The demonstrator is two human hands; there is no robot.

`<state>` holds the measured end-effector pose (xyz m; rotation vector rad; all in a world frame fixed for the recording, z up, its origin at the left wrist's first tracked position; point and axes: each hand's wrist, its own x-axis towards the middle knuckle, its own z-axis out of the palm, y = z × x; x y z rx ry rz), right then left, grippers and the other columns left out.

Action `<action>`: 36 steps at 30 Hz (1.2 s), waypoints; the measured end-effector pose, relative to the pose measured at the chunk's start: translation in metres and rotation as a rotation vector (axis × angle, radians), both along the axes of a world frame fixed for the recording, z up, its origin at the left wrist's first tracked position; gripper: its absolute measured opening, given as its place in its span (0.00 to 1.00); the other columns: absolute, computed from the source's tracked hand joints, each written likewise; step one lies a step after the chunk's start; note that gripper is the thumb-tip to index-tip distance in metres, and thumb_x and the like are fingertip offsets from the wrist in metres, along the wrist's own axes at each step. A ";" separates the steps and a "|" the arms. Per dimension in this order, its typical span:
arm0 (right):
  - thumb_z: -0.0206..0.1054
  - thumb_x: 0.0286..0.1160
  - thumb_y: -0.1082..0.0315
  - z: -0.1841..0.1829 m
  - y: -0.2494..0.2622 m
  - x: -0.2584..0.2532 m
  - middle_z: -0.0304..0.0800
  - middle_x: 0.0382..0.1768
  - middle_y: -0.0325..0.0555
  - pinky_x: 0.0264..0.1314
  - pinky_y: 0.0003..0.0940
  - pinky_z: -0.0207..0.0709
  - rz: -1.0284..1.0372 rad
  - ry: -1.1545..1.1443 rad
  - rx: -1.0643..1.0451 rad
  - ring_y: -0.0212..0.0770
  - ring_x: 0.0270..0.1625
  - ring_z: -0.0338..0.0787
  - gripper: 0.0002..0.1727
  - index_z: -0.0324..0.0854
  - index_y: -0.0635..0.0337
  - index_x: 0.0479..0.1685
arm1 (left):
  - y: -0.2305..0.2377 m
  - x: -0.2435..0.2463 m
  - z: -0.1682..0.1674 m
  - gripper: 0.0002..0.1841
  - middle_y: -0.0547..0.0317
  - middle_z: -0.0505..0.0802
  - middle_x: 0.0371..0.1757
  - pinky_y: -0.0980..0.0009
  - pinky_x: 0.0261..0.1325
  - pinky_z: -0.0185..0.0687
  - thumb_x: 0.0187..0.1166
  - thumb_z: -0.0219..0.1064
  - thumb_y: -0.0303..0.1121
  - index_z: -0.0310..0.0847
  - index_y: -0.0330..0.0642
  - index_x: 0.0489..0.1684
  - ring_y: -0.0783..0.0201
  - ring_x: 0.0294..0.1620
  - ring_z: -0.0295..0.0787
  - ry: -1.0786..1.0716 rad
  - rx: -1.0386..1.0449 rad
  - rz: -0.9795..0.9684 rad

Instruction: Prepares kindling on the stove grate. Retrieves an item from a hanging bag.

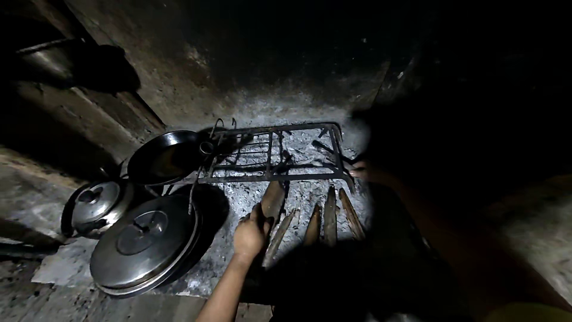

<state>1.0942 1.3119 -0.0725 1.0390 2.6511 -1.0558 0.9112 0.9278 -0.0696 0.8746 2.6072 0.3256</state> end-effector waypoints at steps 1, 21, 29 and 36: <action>0.62 0.89 0.63 -0.005 0.000 -0.008 0.87 0.56 0.69 0.67 0.55 0.77 -0.047 0.000 -0.063 0.57 0.56 0.88 0.19 0.82 0.72 0.63 | -0.002 -0.001 -0.001 0.36 0.44 0.88 0.72 0.43 0.76 0.76 0.85 0.60 0.56 0.61 0.54 0.92 0.42 0.75 0.83 0.005 0.022 0.000; 0.66 0.85 0.68 -0.034 0.003 -0.071 0.86 0.67 0.63 0.80 0.45 0.72 0.088 0.029 -0.102 0.51 0.70 0.86 0.20 0.80 0.70 0.70 | 0.017 -0.031 -0.036 0.33 0.46 0.88 0.73 0.44 0.80 0.71 0.83 0.63 0.50 0.68 0.50 0.89 0.42 0.75 0.82 0.111 0.311 -0.209; 0.50 0.93 0.70 -0.050 -0.002 -0.069 0.85 0.63 0.56 0.67 0.30 0.80 -0.188 0.248 -0.402 0.37 0.61 0.87 0.18 0.75 0.71 0.70 | 0.064 -0.061 -0.045 0.31 0.43 0.86 0.75 0.43 0.81 0.69 0.85 0.61 0.51 0.71 0.47 0.86 0.41 0.79 0.78 0.151 0.228 -0.310; 0.54 0.91 0.71 -0.052 0.001 -0.068 0.87 0.59 0.57 0.66 0.32 0.79 -0.122 0.207 -0.350 0.37 0.57 0.87 0.16 0.79 0.72 0.66 | 0.078 -0.073 -0.062 0.28 0.44 0.86 0.74 0.38 0.76 0.71 0.86 0.60 0.50 0.74 0.48 0.81 0.40 0.79 0.77 0.189 0.116 -0.326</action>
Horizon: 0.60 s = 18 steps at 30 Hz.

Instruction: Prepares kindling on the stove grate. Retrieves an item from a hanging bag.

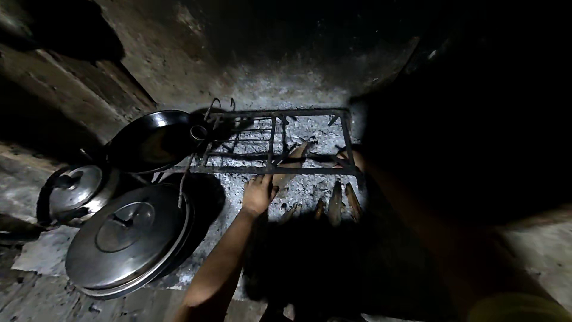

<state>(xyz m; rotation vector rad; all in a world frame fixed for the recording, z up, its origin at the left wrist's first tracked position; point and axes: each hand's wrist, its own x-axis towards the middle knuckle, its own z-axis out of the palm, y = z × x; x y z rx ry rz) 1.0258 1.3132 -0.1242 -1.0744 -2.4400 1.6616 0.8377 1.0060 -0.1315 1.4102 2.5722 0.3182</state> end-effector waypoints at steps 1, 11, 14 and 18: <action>0.54 0.91 0.72 0.000 0.001 0.000 0.87 0.59 0.57 0.66 0.31 0.79 0.024 -0.012 0.013 0.37 0.57 0.87 0.15 0.79 0.71 0.66 | 0.000 0.001 -0.001 0.27 0.45 0.86 0.74 0.39 0.75 0.71 0.86 0.60 0.50 0.74 0.49 0.81 0.40 0.78 0.77 0.009 -0.006 0.005; 0.60 0.91 0.58 0.052 -0.031 0.061 0.81 0.71 0.69 0.78 0.67 0.70 -0.034 -0.205 0.404 0.67 0.74 0.81 0.26 0.73 0.65 0.79 | -0.038 0.044 0.012 0.35 0.43 0.72 0.87 0.34 0.76 0.69 0.76 0.72 0.47 0.69 0.56 0.87 0.36 0.84 0.70 0.034 0.118 0.114; 0.57 0.91 0.51 0.082 -0.120 0.121 0.87 0.65 0.65 0.69 0.72 0.75 -0.278 -0.270 0.544 0.67 0.66 0.87 0.25 0.78 0.57 0.77 | -0.086 0.092 0.018 0.26 0.40 0.83 0.76 0.36 0.70 0.77 0.75 0.71 0.43 0.83 0.48 0.74 0.35 0.76 0.79 0.015 0.254 0.060; 0.59 0.89 0.53 0.060 -0.215 0.153 0.88 0.65 0.64 0.67 0.65 0.79 -0.175 -0.220 0.479 0.64 0.63 0.89 0.27 0.76 0.60 0.79 | -0.108 0.154 0.040 0.24 0.46 0.86 0.75 0.44 0.73 0.80 0.82 0.66 0.42 0.82 0.49 0.77 0.43 0.74 0.84 -0.216 0.055 -0.076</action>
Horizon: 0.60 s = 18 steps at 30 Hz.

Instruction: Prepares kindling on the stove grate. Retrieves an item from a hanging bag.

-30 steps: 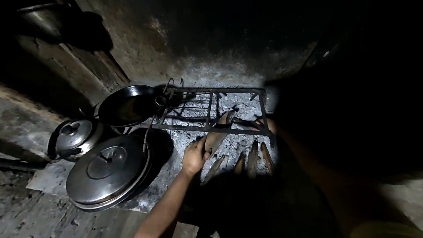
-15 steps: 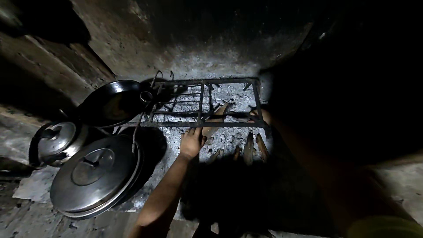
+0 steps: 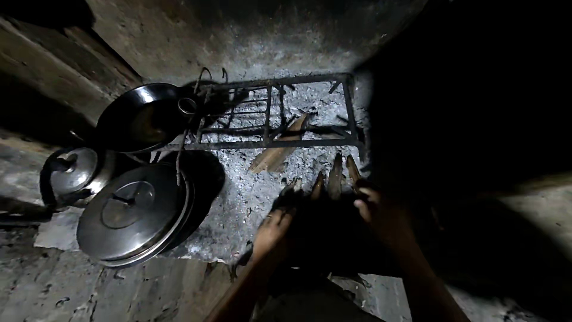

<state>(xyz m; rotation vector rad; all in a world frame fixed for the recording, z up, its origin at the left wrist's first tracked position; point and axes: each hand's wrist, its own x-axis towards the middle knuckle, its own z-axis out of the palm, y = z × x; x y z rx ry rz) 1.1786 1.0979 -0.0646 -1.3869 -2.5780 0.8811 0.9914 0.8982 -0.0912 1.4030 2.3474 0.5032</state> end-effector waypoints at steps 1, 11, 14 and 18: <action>0.61 0.88 0.53 -0.013 -0.011 0.000 0.88 0.65 0.63 0.66 0.63 0.80 0.033 0.054 -0.006 0.62 0.63 0.90 0.28 0.76 0.60 0.81 | 0.006 0.008 0.006 0.26 0.49 0.84 0.79 0.46 0.74 0.79 0.85 0.62 0.44 0.76 0.53 0.83 0.45 0.76 0.82 -0.031 -0.120 -0.034; 0.69 0.79 0.46 -0.039 -0.022 -0.057 0.67 0.86 0.60 0.81 0.58 0.72 0.068 -0.152 -0.109 0.60 0.82 0.76 0.48 0.49 0.49 0.96 | 0.078 0.041 0.022 0.42 0.41 0.83 0.76 0.40 0.64 0.83 0.79 0.66 0.49 0.52 0.50 0.95 0.40 0.71 0.84 -0.059 -0.532 0.053; 0.72 0.75 0.55 -0.034 -0.025 -0.051 0.71 0.84 0.59 0.79 0.58 0.74 0.020 -0.122 -0.135 0.59 0.80 0.79 0.49 0.50 0.50 0.96 | 0.077 0.041 0.020 0.44 0.40 0.83 0.75 0.40 0.66 0.82 0.77 0.66 0.52 0.52 0.47 0.94 0.39 0.72 0.84 -0.051 -0.508 0.060; 0.73 0.73 0.60 -0.012 -0.017 -0.018 0.78 0.77 0.61 0.72 0.61 0.78 -0.043 -0.130 -0.149 0.61 0.71 0.86 0.49 0.51 0.49 0.96 | 0.050 0.034 0.029 0.45 0.41 0.83 0.78 0.39 0.70 0.80 0.76 0.66 0.57 0.54 0.49 0.95 0.40 0.73 0.84 -0.090 -0.424 0.088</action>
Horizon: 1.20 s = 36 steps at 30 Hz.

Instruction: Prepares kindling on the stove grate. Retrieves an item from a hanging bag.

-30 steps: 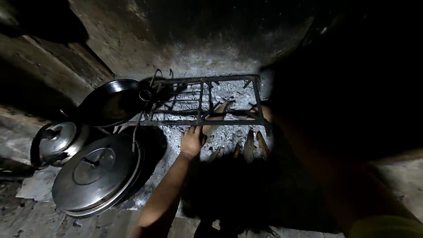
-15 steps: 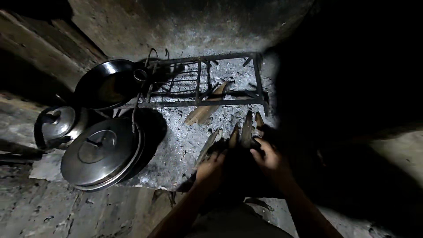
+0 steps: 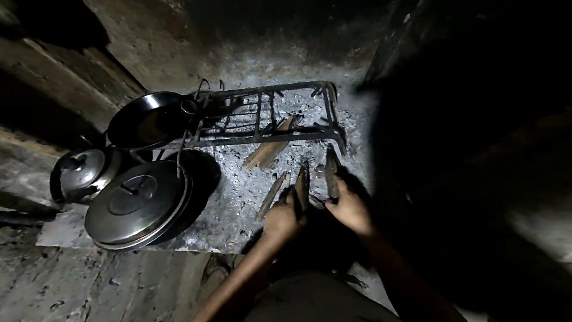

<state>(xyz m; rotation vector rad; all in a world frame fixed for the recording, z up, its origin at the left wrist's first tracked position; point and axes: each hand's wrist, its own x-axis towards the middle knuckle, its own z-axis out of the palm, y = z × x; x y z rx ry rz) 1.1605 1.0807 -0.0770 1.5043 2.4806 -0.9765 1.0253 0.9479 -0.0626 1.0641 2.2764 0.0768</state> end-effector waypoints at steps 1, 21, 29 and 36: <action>0.73 0.73 0.62 0.002 0.003 0.014 0.78 0.77 0.62 0.73 0.61 0.78 0.003 0.006 0.021 0.62 0.72 0.86 0.48 0.52 0.50 0.95 | -0.014 -0.002 0.003 0.45 0.41 0.83 0.77 0.38 0.69 0.80 0.75 0.68 0.57 0.56 0.50 0.94 0.40 0.71 0.85 0.004 0.016 0.011; 0.67 0.82 0.54 -0.023 0.054 -0.046 0.78 0.79 0.61 0.85 0.65 0.62 0.240 -0.051 0.234 0.63 0.84 0.72 0.32 0.72 0.55 0.85 | -0.150 -0.020 0.015 0.41 0.45 0.91 0.66 0.38 0.65 0.83 0.71 0.72 0.55 0.68 0.53 0.88 0.41 0.64 0.90 0.115 0.160 0.235; 0.69 0.79 0.63 -0.044 0.063 -0.067 0.82 0.75 0.60 0.83 0.68 0.61 0.317 -0.114 0.355 0.63 0.85 0.70 0.23 0.82 0.56 0.73 | -0.214 -0.025 -0.007 0.41 0.42 0.92 0.64 0.32 0.60 0.82 0.70 0.75 0.50 0.67 0.53 0.89 0.37 0.57 0.92 0.077 0.167 0.497; 0.69 0.81 0.66 -0.021 0.040 -0.050 0.88 0.68 0.57 0.80 0.61 0.72 0.274 0.077 0.249 0.59 0.74 0.84 0.18 0.88 0.53 0.68 | -0.193 -0.035 -0.004 0.41 0.43 0.92 0.64 0.35 0.59 0.83 0.69 0.73 0.51 0.68 0.52 0.88 0.41 0.55 0.92 0.073 0.287 0.444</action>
